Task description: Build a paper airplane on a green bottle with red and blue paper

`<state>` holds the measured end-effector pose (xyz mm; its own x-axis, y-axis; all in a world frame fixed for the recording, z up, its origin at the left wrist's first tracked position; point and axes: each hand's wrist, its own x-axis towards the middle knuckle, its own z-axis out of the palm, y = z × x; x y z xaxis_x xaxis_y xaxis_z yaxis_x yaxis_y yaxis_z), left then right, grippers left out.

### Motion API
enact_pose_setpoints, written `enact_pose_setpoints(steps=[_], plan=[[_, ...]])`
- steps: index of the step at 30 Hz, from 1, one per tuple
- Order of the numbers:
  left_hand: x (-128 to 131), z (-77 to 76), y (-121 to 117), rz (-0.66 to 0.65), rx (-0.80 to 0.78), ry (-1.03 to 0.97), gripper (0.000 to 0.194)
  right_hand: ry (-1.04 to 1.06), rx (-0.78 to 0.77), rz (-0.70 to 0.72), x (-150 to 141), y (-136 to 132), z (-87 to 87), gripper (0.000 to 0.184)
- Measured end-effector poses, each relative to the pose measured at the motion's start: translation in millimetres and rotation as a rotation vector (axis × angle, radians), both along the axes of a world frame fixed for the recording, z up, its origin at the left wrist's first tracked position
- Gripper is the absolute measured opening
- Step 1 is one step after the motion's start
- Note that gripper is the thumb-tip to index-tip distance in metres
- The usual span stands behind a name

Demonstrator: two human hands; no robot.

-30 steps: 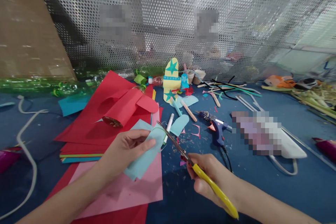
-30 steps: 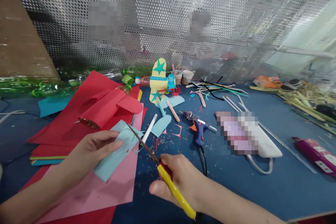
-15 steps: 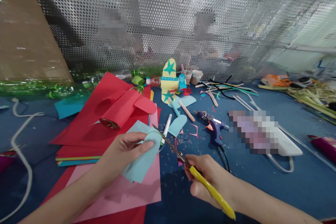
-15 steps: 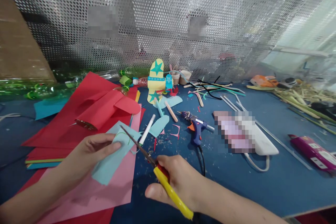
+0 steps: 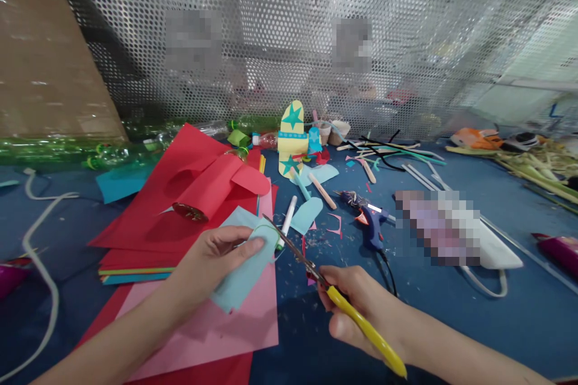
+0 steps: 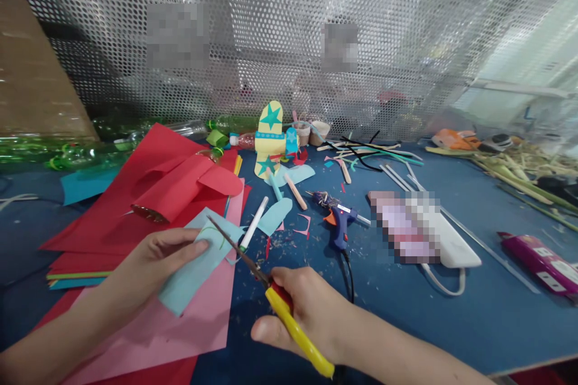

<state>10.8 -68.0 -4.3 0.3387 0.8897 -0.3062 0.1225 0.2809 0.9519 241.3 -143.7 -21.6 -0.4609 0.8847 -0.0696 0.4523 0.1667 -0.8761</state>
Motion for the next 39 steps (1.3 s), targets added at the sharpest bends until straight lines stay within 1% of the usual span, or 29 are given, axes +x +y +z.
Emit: enact_pose_setpoints(steps=[3, 6, 9, 12, 14, 16, 20, 24, 27, 33, 37, 39], plan=[[2, 2.7, -1, 0.032, 0.017, -0.017, 0.012, 0.012, 0.018, 0.014, 1, 0, 0.5, 0.066], [3, 4.8, -2, 0.042, 0.046, -0.033, 0.010, -0.006, 0.046, 0.011, 0, -1, 7.0, 0.065], [3, 4.9, -4, 0.037, 0.060, -0.022, 0.011, -0.023, 0.020, 0.026, -1, -4, 15.3, 0.068], [4, 5.1, -5, 0.037, 0.075, 0.006, 0.014, -0.009, 0.009, 0.034, 0, -8, 18.8, 0.069], [5, 6.5, -7, 0.036, 0.071, 0.001, 0.016, 0.004, 0.030, 0.025, 1, -9, 17.5, 0.066], [7, 8.0, -8, 0.046, 0.058, -0.010, 0.016, 0.030, 0.017, 0.041, 3, -9, 14.2, 0.066], [8, 8.1, -8, 0.008, 0.023, -0.060, 0.018, 0.050, -0.081, 0.041, 5, -8, 5.0, 0.070], [8, 5.7, -10, -0.006, 0.024, -0.101, 0.017, 0.069, -0.071, -0.019, 4, -9, -0.8, 0.078], [8, 4.8, -11, -0.017, 0.002, -0.115, 0.015, 0.061, -0.081, -0.025, 3, -10, -0.1, 0.080], [7, 2.3, -9, -0.055, 0.021, -0.094, 0.017, 0.024, -0.176, -0.028, 4, -9, 5.7, 0.079], [7, 0.5, -8, -0.075, 0.031, -0.085, 0.018, 0.038, -0.164, -0.036, 5, -13, 5.7, 0.081], [7, -0.2, -8, -0.082, 0.048, -0.085, 0.018, 0.023, -0.152, -0.044, 5, -16, 6.5, 0.080]])
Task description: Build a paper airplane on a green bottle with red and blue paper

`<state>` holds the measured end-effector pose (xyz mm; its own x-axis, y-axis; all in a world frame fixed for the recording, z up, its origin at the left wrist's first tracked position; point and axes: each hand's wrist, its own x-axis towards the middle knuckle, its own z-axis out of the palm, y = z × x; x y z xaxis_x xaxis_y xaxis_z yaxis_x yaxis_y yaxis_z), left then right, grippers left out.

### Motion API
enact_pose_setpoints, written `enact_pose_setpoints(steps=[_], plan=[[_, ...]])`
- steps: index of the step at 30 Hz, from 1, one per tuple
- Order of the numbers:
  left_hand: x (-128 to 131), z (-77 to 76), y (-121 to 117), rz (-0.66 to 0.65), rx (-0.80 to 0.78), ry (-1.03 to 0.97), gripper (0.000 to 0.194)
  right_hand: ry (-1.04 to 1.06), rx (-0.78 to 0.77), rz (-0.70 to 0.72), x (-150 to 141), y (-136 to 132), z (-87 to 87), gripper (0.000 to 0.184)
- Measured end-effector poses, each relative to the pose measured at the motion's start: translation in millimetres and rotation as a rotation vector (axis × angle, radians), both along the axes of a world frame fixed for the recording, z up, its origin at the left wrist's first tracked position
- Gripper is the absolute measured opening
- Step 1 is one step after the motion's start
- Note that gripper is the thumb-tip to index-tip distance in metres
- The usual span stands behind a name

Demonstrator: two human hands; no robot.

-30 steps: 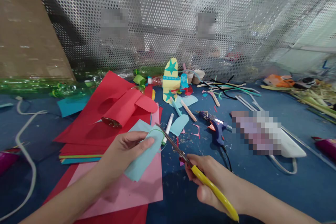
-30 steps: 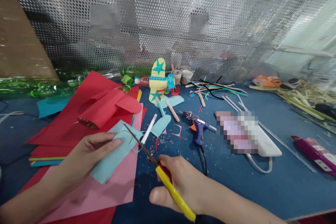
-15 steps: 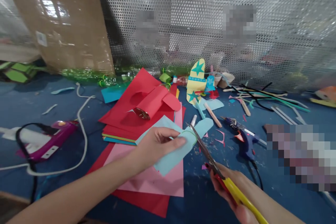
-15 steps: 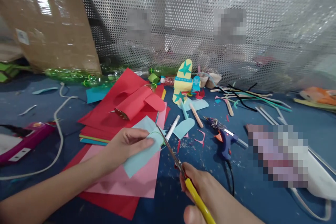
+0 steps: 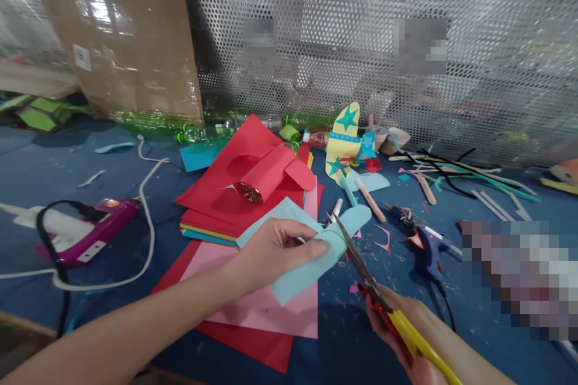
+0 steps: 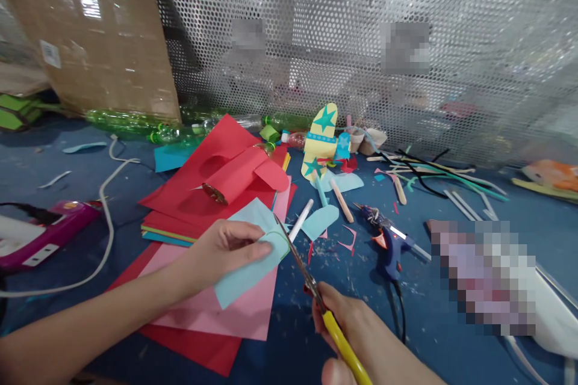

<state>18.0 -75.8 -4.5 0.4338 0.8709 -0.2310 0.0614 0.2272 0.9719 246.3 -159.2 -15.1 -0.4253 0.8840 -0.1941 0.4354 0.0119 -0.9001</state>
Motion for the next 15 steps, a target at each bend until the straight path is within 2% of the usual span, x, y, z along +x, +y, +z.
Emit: enact_pose_setpoints(steps=[7, 15], plan=[[-1.7, -5.3, 0.2, -0.017, 0.060, 0.050, 0.020, -0.026, 0.019, -0.003, -5.6, 4.9, 6.4, 0.082], [-2.6, -5.0, 0.8, -0.018, 0.085, 0.075, 0.021, -0.006, -0.013, -0.017, -6.9, 4.8, -1.6, 0.082]])
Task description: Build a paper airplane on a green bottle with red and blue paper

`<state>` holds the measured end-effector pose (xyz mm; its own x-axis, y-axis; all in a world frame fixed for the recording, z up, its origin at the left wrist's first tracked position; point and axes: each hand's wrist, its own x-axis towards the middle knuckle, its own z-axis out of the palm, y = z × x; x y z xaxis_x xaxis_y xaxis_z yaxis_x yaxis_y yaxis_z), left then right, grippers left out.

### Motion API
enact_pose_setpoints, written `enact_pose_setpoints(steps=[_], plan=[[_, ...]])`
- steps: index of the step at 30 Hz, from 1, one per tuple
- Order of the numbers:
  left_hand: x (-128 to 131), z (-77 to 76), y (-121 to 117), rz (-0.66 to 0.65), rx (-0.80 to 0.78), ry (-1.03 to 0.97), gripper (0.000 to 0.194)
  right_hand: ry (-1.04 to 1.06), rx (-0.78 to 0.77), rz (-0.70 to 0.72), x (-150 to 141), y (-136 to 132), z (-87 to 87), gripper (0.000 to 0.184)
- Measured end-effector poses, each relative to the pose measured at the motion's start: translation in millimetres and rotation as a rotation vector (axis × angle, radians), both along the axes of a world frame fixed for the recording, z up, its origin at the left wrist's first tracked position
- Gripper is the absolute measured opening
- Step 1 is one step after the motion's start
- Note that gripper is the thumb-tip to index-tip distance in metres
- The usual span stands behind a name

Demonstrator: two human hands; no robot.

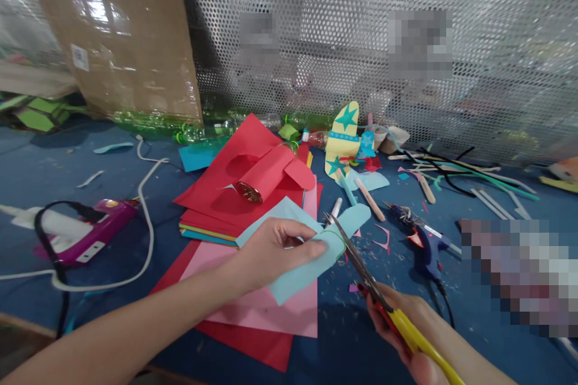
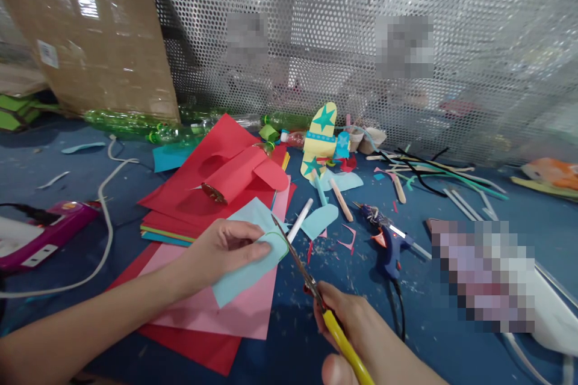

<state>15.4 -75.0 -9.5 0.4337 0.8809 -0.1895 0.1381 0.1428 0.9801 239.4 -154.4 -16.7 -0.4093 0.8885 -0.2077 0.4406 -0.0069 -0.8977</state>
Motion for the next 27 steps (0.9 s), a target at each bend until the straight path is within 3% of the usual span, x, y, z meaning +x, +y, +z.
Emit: enact_pose_setpoints(steps=[7, 16, 27], plan=[[-1, -0.5, 0, -0.014, 0.026, -0.023, 0.019, 0.053, -0.097, -0.024, 2, 2, -3.5, 0.085], [-2, -0.6, 1, -0.027, 0.031, -0.003, 0.017, 0.078, -0.078, 0.025, 10, 9, -20.8, 0.072], [-8, 3.9, 7, -0.088, 0.089, 0.040, 0.015, 0.019, -0.043, 0.026, 13, 6, -13.6, 0.071]])
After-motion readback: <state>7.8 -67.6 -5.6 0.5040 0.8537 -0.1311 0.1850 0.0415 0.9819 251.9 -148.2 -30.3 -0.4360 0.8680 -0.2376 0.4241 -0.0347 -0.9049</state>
